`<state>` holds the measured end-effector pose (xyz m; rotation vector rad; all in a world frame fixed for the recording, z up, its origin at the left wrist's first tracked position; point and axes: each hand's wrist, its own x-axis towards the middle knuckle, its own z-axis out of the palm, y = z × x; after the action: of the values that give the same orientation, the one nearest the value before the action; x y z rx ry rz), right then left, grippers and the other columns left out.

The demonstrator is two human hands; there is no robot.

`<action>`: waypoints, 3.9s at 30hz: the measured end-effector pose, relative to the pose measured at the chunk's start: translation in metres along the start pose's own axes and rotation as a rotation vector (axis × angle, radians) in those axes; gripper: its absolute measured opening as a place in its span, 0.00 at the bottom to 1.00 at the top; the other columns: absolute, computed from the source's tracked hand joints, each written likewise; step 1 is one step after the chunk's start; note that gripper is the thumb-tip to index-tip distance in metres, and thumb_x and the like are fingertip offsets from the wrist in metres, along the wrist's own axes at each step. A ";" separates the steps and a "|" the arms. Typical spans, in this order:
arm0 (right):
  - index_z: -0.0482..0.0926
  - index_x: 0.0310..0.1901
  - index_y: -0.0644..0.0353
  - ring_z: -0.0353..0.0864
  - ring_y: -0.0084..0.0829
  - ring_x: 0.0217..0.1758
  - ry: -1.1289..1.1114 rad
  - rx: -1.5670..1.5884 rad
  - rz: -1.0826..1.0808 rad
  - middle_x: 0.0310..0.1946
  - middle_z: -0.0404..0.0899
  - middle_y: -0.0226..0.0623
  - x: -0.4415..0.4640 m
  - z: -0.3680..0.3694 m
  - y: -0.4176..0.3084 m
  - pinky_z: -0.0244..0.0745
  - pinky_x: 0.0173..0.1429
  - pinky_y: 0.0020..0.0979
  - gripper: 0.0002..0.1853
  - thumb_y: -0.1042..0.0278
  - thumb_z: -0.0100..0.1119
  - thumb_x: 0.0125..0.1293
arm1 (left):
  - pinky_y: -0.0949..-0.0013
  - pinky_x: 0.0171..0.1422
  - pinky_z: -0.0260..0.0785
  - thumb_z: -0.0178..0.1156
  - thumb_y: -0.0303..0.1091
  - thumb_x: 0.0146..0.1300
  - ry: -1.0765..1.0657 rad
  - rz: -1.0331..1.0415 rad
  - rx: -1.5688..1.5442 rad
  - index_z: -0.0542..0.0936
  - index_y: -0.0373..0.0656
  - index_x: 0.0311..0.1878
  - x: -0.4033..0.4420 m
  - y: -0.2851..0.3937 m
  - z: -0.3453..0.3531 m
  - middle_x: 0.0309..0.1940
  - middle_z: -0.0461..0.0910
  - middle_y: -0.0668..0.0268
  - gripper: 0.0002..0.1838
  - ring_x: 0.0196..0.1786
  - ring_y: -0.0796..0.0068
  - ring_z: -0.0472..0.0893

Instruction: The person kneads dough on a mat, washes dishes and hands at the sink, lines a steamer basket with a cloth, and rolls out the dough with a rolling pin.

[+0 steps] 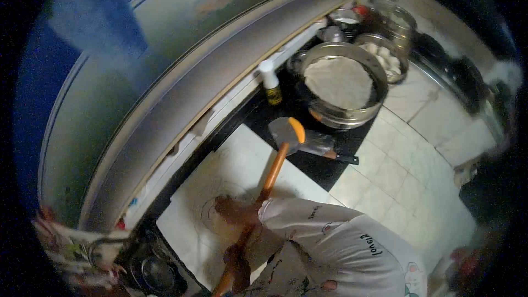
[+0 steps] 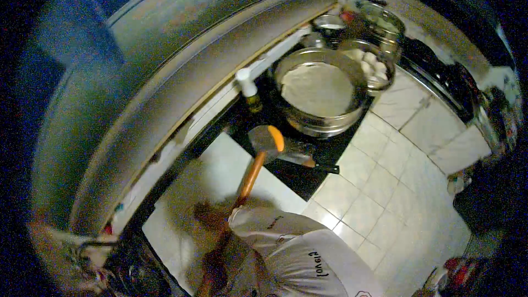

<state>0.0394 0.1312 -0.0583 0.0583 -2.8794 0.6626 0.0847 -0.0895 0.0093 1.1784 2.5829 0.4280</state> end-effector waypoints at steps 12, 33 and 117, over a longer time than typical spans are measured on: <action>0.73 0.46 0.63 0.69 0.45 0.53 -0.559 0.045 -0.013 0.48 0.72 0.48 0.038 -0.078 -0.077 0.64 0.57 0.43 0.29 0.50 0.63 0.47 | 0.57 0.42 0.65 0.52 0.29 0.54 -0.038 0.068 0.005 0.71 0.43 0.46 -0.040 -0.032 0.010 0.38 0.73 0.57 0.15 0.39 0.57 0.74; 0.61 0.59 0.61 0.53 0.47 0.66 -0.125 -0.164 0.085 0.62 0.55 0.48 -0.046 -0.062 -0.016 0.49 0.65 0.48 0.35 0.56 0.59 0.50 | 0.48 0.63 0.52 0.51 0.42 0.57 0.098 -0.105 0.124 0.65 0.47 0.58 0.023 -0.077 -0.001 0.58 0.61 0.50 0.25 0.61 0.50 0.61; 0.57 0.60 0.62 0.52 0.51 0.65 0.027 -0.231 0.002 0.61 0.53 0.53 0.013 -0.023 0.000 0.47 0.65 0.51 0.31 0.55 0.50 0.58 | 0.35 0.62 0.40 0.48 0.57 0.54 0.379 -0.449 0.386 0.53 0.39 0.65 0.065 -0.084 0.006 0.66 0.47 0.47 0.41 0.68 0.48 0.48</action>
<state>0.0308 0.1409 -0.0359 0.0147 -2.9082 0.3254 -0.0115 -0.0916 -0.0353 0.6106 3.2515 0.0535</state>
